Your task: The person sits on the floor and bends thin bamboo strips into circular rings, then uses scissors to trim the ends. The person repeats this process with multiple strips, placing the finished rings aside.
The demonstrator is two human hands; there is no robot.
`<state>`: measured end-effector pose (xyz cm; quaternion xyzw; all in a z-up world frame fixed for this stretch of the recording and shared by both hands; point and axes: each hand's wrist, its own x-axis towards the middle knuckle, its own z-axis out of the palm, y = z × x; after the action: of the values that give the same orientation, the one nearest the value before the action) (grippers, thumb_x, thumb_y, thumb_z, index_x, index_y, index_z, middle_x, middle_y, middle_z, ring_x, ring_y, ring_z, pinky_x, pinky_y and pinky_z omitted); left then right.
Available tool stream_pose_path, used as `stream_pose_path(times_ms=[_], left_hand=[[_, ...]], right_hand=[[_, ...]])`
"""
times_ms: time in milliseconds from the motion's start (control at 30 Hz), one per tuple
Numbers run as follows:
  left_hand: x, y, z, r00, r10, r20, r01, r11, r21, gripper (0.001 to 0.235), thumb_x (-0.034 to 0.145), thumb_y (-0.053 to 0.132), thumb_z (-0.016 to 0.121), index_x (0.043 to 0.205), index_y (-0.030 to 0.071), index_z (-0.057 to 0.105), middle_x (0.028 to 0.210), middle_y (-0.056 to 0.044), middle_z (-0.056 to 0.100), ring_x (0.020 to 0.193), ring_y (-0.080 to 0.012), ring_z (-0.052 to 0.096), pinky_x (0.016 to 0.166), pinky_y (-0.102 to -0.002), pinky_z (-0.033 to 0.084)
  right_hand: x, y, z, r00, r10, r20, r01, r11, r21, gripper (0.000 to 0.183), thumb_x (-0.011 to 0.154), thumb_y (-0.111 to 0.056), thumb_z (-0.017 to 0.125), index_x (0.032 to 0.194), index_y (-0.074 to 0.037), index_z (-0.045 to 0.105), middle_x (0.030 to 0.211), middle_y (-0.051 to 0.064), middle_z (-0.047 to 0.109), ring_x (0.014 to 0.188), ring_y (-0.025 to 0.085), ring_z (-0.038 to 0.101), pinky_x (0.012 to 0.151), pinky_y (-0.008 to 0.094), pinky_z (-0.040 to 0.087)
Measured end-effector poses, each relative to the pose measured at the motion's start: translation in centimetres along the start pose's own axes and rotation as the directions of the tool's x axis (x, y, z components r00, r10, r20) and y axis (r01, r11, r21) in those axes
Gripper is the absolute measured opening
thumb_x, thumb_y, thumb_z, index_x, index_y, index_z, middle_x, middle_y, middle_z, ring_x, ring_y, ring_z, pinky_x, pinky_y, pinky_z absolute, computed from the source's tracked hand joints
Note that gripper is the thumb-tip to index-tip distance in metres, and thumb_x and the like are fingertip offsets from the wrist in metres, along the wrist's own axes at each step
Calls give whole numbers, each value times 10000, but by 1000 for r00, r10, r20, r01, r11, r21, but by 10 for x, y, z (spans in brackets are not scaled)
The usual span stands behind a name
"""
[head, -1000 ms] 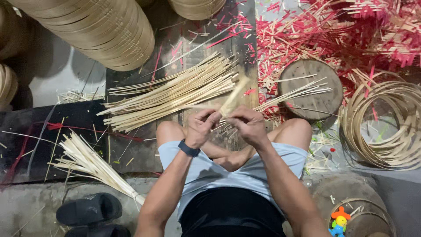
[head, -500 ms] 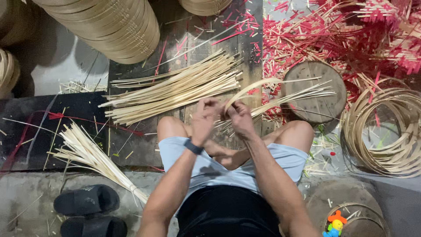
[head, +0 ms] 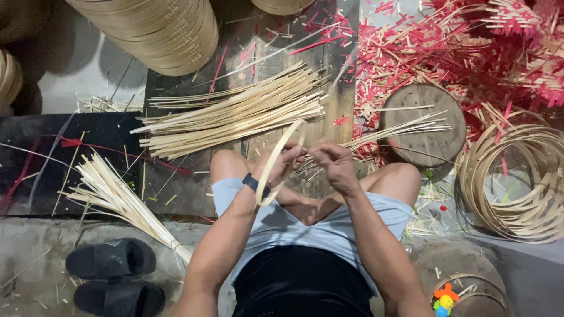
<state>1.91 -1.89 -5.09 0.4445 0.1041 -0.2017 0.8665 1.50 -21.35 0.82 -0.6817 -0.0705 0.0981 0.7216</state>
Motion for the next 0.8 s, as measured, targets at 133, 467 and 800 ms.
stream_pose_path(times_ms=[133, 467, 800], left_hand=[[-9, 7, 20, 989, -132, 63, 141, 978, -154, 178, 1005, 108, 667, 1137, -8, 641, 961, -89, 703, 705, -121, 609, 588, -223, 499], [-14, 16, 30, 963, -179, 203, 235, 924, -300, 167, 1005, 99, 673, 1134, -1, 636, 953, -53, 672, 749, -97, 608, 612, -218, 481], [-14, 9, 42, 976, -217, -3, 207, 935, -286, 205, 965, 258, 711, 1003, 61, 667, 790, -26, 620, 594, -119, 577, 481, -235, 463]], right_hand=[[-3, -2, -16, 990, 3, -139, 103, 653, 750, 125, 978, -218, 711, 995, -94, 718, 998, 42, 688, 862, 173, 619, 738, 317, 495], [5, -38, -33, 997, -67, -48, 56, 976, -209, 68, 852, -108, 782, 811, -66, 748, 748, 16, 635, 719, 148, 541, 643, 312, 420], [5, -68, 10, 831, -557, 14, 375, 540, -754, 108, 795, -76, 789, 893, -57, 747, 786, 73, 616, 805, 269, 554, 735, 399, 417]])
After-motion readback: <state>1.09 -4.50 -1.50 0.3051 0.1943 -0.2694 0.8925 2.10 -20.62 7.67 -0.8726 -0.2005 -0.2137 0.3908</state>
